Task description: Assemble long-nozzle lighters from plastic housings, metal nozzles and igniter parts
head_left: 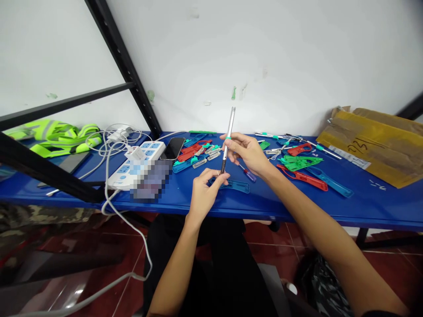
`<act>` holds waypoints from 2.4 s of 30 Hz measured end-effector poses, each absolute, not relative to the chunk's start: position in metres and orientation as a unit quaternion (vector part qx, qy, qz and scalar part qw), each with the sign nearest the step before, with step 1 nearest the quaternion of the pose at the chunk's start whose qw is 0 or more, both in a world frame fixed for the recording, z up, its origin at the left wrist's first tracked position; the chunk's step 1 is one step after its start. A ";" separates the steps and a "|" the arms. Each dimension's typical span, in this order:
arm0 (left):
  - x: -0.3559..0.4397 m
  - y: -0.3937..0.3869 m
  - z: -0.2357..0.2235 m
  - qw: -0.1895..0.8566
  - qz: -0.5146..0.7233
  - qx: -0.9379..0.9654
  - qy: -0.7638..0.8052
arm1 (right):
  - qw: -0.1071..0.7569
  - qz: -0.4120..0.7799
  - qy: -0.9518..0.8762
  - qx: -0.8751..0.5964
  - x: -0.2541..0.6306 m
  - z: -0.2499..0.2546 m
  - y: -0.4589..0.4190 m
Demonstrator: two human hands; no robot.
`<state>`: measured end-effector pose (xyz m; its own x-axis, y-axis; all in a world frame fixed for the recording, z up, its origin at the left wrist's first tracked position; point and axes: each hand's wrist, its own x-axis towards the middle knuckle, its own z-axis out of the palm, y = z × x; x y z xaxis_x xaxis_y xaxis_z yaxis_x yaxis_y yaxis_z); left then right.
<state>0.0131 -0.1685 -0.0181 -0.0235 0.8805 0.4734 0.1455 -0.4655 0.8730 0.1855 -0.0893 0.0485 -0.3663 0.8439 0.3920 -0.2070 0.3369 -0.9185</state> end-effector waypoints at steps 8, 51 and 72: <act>0.011 -0.171 -0.017 0.315 0.594 0.649 0.356 | 0.556 0.517 -0.597 -0.257 0.180 0.045 -0.089; 0.012 -0.173 -0.015 0.377 0.679 0.538 0.328 | 0.412 0.535 -0.710 -0.201 0.181 0.046 -0.106; 0.015 -0.172 -0.015 0.346 0.689 0.507 0.386 | 0.560 0.462 -0.623 -0.291 0.199 0.059 -0.093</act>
<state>0.0148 -0.1719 -0.0151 -0.2471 0.8679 0.4309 -0.0854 -0.4625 0.8825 0.1988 -0.0935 0.0592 -0.2032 0.8797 0.4299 -0.1549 0.4047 -0.9013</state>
